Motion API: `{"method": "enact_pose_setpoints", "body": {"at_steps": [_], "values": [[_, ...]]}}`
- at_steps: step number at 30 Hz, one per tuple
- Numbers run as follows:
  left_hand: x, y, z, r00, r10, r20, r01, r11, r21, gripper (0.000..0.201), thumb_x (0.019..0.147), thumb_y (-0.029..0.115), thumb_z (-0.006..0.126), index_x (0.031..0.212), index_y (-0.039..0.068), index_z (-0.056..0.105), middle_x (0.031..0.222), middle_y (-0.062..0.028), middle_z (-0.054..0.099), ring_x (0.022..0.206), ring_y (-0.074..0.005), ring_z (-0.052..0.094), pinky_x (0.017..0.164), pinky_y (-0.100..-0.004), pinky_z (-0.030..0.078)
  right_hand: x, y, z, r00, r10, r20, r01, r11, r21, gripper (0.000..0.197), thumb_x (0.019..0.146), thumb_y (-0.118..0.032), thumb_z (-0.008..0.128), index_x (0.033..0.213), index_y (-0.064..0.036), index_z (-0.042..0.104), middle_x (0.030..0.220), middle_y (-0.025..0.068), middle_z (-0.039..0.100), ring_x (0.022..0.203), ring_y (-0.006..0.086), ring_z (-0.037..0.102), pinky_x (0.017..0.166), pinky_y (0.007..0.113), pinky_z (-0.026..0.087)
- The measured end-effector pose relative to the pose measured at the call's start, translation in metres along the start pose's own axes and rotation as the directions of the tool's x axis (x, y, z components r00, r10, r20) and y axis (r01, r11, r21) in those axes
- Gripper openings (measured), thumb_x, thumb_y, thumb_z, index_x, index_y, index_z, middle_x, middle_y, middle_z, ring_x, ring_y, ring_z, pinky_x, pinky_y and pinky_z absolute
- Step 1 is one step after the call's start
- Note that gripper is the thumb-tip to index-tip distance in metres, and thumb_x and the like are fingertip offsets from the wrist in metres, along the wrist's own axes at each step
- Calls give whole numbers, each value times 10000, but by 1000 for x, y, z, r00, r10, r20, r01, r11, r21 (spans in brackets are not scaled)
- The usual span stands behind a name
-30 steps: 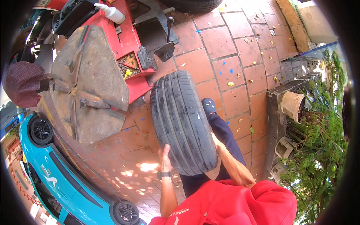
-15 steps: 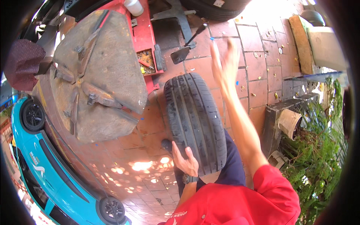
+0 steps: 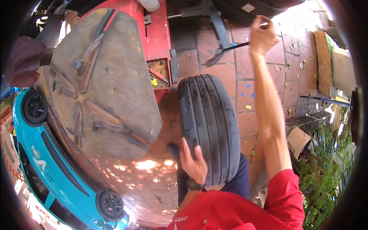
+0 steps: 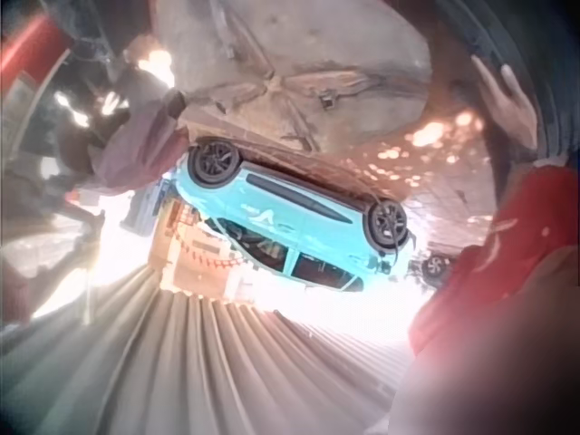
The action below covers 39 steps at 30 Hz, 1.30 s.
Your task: The person retrieves a coiled hose and spray bottle, then sprays liquid onto a tire's bead. The tire is placed onto a tire mounting machine, and the person repeatedly rotates and presses the tire while spraying the bead to seat it onto the rim.
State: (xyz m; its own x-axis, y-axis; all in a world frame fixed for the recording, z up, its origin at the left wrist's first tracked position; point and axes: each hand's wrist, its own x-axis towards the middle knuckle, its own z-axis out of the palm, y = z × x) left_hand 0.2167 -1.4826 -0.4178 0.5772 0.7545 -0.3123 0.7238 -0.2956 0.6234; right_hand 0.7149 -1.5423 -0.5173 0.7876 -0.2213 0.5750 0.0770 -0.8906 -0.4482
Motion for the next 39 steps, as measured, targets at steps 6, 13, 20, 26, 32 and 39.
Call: {"method": "enact_pose_setpoints", "body": {"at_steps": [6, 13, 20, 26, 32, 39], "values": [[84, 45, 19, 1000, 27, 5, -27, 999, 33, 594, 1143, 380, 620, 1572, -28, 580, 1349, -359, 707, 1184, -533, 701, 974, -565, 554, 114, 90, 37, 995, -8, 104, 32, 972, -234, 416, 985, -567, 751, 1057, -167, 839, 933, 173, 827, 877, 392, 814, 841, 512, 622], [158, 62, 58, 993, 117, 16, -117, 971, 209, 657, 1144, 472, 571, 1476, -91, 643, 1328, -394, 700, 1208, -548, 704, 1014, -577, 573, 99, 87, 39, 994, -111, -22, 111, 994, -19, 327, 1033, -367, 770, 986, -48, 716, 854, 205, 761, 821, 442, 761, 769, 529, 603], [236, 150, 71, 986, 160, 52, -166, 868, 468, 662, 1119, 505, 583, 1545, 0, 619, 1542, -302, 625, 1418, -474, 603, 1213, -550, 444, 101, 69, 14, 994, -104, 34, 94, 970, 225, 265, 980, -291, 816, 905, -67, 695, 823, 179, 758, 794, 418, 758, 733, 535, 608], [79, 138, 61, 773, 626, 96, -574, 628, 525, 683, 1109, 518, 560, 1586, 29, 583, 1716, -208, 489, 1588, -469, 408, 1284, -595, 326, 95, 77, 24, 982, -188, -29, 186, 915, 358, 258, 981, -285, 792, 886, -105, 634, 794, 143, 714, 726, 374, 737, 681, 504, 608], [94, 103, 52, 835, 541, 101, -512, 694, 507, 754, 1116, 577, 481, 1601, 4, 556, 1748, -205, 449, 1608, -486, 374, 1287, -593, 304, 65, 57, 3, 981, -153, 123, 93, 913, 398, 268, 1035, -278, 729, 881, -75, 648, 797, 184, 721, 734, 420, 739, 679, 531, 601], [83, 79, 32, 791, 600, 118, -571, 655, 495, 777, 1122, 579, 452, 1619, -13, 526, 1752, -220, 436, 1609, -485, 371, 1297, -600, 288, 28, 25, -22, 943, -131, 307, -4, 915, 403, 377, 946, -467, 792, 898, -94, 777, 848, 136, 783, 819, 362, 793, 717, 516, 633]]}}
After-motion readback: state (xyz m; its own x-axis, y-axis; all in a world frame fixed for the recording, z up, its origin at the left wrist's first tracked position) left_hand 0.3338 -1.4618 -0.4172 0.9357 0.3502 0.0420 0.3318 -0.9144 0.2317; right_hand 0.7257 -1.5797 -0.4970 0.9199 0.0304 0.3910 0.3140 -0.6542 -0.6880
